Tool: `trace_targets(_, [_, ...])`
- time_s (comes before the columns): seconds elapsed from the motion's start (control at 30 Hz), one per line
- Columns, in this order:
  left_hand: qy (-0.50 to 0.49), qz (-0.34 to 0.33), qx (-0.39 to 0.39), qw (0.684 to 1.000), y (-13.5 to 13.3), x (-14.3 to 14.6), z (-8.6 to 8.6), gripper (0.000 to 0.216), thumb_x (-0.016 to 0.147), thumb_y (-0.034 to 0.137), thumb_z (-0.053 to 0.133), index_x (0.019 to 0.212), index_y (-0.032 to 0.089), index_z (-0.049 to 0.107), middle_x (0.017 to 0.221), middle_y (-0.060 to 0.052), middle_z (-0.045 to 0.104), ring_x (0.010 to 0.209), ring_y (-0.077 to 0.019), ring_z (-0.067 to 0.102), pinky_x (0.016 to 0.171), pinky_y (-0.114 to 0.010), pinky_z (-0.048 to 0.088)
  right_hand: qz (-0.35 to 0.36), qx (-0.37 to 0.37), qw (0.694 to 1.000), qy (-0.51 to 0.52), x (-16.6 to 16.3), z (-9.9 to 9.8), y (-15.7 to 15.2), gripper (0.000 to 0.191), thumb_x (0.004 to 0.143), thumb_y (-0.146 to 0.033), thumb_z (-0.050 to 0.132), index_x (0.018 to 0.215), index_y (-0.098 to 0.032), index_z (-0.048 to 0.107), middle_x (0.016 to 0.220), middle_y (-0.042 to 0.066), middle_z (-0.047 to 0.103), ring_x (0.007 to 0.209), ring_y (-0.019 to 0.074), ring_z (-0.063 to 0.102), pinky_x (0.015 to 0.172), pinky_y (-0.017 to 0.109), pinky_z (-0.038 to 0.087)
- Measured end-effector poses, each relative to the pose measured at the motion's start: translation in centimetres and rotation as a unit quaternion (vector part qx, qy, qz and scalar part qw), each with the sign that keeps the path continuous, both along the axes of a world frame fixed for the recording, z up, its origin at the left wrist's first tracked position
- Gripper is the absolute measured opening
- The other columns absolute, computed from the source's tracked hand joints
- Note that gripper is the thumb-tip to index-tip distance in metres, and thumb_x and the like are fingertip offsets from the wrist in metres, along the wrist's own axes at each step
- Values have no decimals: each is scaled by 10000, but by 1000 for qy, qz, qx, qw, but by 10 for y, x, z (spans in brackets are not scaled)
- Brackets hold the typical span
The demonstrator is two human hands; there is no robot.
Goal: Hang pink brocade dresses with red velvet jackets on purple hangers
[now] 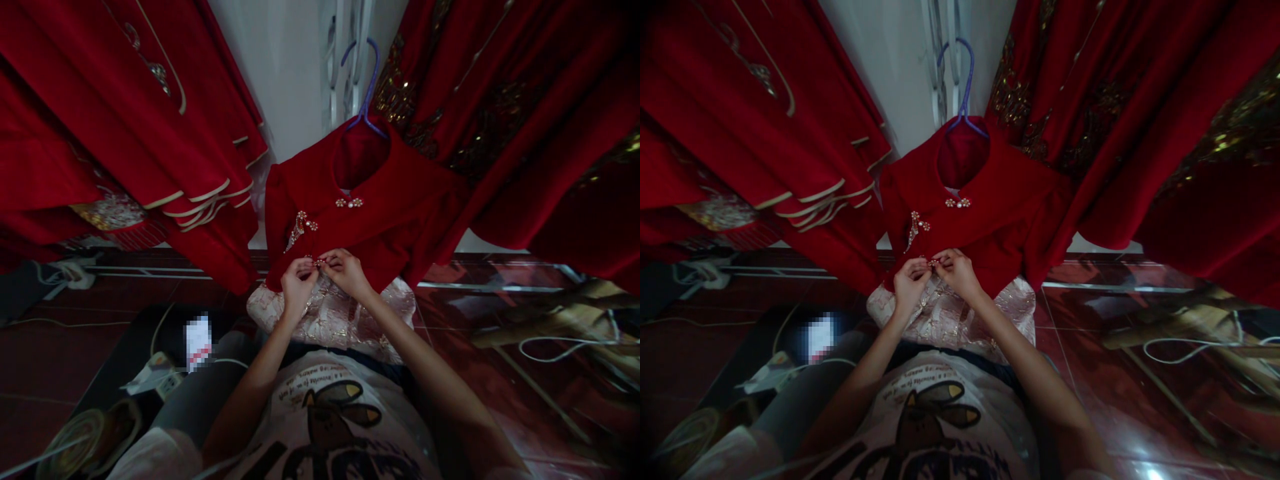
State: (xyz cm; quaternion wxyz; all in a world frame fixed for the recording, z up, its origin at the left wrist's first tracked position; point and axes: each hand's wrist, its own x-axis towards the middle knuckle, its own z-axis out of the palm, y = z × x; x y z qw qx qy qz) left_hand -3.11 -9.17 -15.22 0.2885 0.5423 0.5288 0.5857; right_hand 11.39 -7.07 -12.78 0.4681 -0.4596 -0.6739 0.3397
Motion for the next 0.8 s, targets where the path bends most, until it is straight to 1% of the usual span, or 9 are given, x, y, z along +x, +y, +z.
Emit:
trace_targets(0.07, [93, 17, 36, 995, -2, -2, 3, 212, 766, 141, 647, 974, 180, 630, 908, -31, 643, 798, -126, 638, 780, -262, 544, -4, 2, 1000, -10, 0, 0, 1, 173, 796, -210, 640, 947, -161, 711, 914, 48, 634, 740, 100, 652, 654, 195, 567])
trace_targets(0.17, [239, 24, 83, 967, -4, -7, 4, 236, 837, 151, 593, 1064, 202, 629, 933, -35, 576, 798, -132, 591, 780, -268, 517, -9, -1, 1000, -19, 1, 0, 1, 171, 785, -197, 647, 940, -163, 711, 894, 42, 630, 719, 98, 648, 653, 199, 567])
trace_targets(0.27, [311, 20, 107, 944, -2, -12, 3, 208, 874, 176, 567, 1065, 210, 642, 950, -50, 544, 832, -156, 570, 777, -279, 494, -5, -1, 1000, -13, 2, 0, 1, 172, 785, -197, 644, 941, -167, 710, 895, 39, 637, 732, 100, 653, 668, 200, 569])
trace_targets(0.37, [304, 11, 122, 945, 1, -15, 2, 139, 891, 211, 562, 997, 216, 653, 943, -51, 554, 861, -169, 572, 786, -279, 485, 1, -4, 1000, -4, 3, 0, 0, 168, 786, -206, 642, 934, -166, 710, 909, 41, 644, 735, 99, 656, 678, 202, 570])
trace_targets(0.47, [277, 8, 130, 952, 2, -16, 3, 122, 889, 233, 574, 996, 216, 631, 963, -50, 570, 888, -169, 584, 810, -278, 482, 2, -8, 1000, 1, 3, 0, 1, 167, 787, -220, 642, 929, -166, 711, 909, 40, 639, 726, 95, 653, 665, 197, 567])
trace_targets(0.6, [252, 33, 119, 960, 1, -16, 2, 120, 866, 245, 607, 973, 194, 586, 899, -35, 587, 803, -152, 590, 751, -267, 492, -6, -10, 1000, 0, 2, -1, 2, 173, 784, -224, 645, 929, -166, 718, 900, 41, 634, 724, 95, 651, 652, 192, 561])
trace_targets(0.7, [239, 27, 118, 963, 0, -15, 2, 84, 881, 231, 581, 954, 189, 585, 871, -33, 617, 791, -145, 603, 762, -273, 502, -8, -6, 1000, -3, 2, 0, 1, 170, 780, -222, 648, 922, -160, 719, 898, 48, 636, 724, 100, 649, 650, 198, 561])
trace_targets(0.8, [220, 20, 124, 967, -1, -13, 4, 106, 889, 226, 568, 982, 193, 606, 895, -39, 639, 804, -140, 625, 778, -273, 516, -3, -4, 1000, 0, 2, 0, 1, 175, 786, -229, 644, 929, -159, 718, 901, 48, 638, 731, 101, 648, 652, 199, 563])
